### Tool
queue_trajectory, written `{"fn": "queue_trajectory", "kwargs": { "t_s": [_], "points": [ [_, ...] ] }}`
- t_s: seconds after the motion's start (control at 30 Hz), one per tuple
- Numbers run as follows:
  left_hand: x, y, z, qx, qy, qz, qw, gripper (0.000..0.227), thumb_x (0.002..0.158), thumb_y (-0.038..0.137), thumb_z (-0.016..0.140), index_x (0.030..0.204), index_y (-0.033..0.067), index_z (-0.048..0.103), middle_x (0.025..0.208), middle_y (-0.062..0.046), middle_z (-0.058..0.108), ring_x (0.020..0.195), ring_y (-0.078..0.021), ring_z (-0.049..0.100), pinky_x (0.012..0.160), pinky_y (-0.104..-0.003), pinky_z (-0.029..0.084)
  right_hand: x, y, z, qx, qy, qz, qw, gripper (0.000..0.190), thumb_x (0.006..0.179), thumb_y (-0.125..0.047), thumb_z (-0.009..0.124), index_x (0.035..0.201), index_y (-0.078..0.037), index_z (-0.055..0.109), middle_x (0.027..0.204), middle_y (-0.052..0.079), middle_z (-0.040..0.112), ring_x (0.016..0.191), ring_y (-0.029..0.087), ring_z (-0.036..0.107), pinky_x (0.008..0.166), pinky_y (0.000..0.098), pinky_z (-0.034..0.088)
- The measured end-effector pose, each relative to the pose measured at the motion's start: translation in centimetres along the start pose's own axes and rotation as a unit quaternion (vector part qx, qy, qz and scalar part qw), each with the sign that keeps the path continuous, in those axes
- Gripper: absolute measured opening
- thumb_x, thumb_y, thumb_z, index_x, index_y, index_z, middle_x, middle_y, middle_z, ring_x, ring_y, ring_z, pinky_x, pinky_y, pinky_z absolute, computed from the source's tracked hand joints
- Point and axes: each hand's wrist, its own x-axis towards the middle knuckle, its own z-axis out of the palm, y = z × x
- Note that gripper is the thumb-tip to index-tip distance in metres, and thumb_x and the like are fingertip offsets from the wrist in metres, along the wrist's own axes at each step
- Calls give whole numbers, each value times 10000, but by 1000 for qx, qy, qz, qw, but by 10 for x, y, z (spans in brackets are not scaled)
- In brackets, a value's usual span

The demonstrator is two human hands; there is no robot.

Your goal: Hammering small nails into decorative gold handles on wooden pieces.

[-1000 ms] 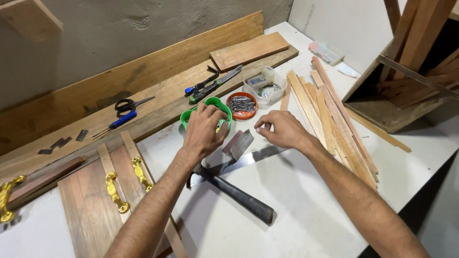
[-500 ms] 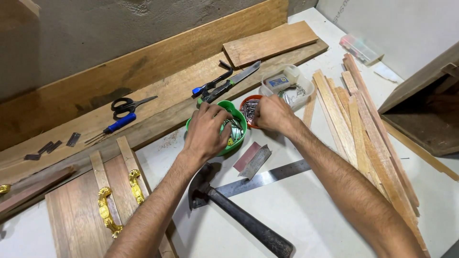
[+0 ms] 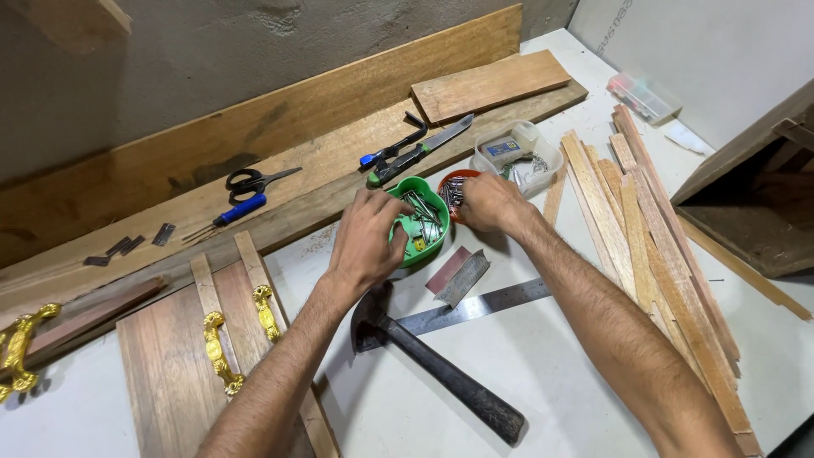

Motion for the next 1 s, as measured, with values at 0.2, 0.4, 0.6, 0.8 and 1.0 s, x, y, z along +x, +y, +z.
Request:
{"fn": "queue_trajectory", "kwargs": {
  "t_s": [0.2, 0.4, 0.6, 0.8, 1.0],
  "points": [
    [-9, 23, -32, -40, 17, -18, 999, 219, 819, 42, 664, 1033, 67, 701, 1034, -116, 672, 1059, -305, 580, 945, -453, 505, -53, 2, -23, 240, 171, -76, 953, 161, 896, -146, 693, 904, 15, 689, 757, 132, 723, 647, 181, 685, 605, 381, 586],
    [-36, 65, -59, -136, 79, -34, 987, 186, 871, 78, 680, 1053, 59, 715, 1000, -92, 723, 1013, -269, 634, 920, -421, 521, -128, -9, -21, 684, 55, -221, 693, 52, 897, 3, 726, 910, -1, 675, 822, 75, 693, 657, 118, 623, 582, 297, 575],
    [-60, 114, -82, -229, 91, -43, 968, 185, 905, 146, 734, 1080, 90, 751, 975, -60, 761, 916, -207, 695, 770, -356, 557, -190, -34, -10, 748, -1, -219, 626, 170, 864, -38, 775, 1015, -7, 703, 882, 62, 715, 743, 138, 678, 680, 293, 597],
    [-91, 147, -103, -266, 82, -54, 959, 151, 929, 208, 769, 1049, 116, 771, 942, -34, 770, 817, -149, 687, 657, -301, 521, -229, -57, -10, 713, 8, -269, 647, 251, 904, -35, 792, 1057, -56, 595, 875, 59, 716, 728, 129, 674, 626, 268, 562],
    [-129, 150, -124, -273, 77, -103, 953, 172, 913, 212, 797, 1031, 95, 752, 915, -50, 741, 742, -122, 643, 631, -270, 520, -249, -98, -6, 708, 10, -256, 658, 259, 884, -86, 791, 1049, -84, 592, 875, 82, 734, 741, 123, 685, 606, 267, 564]
  ]
}}
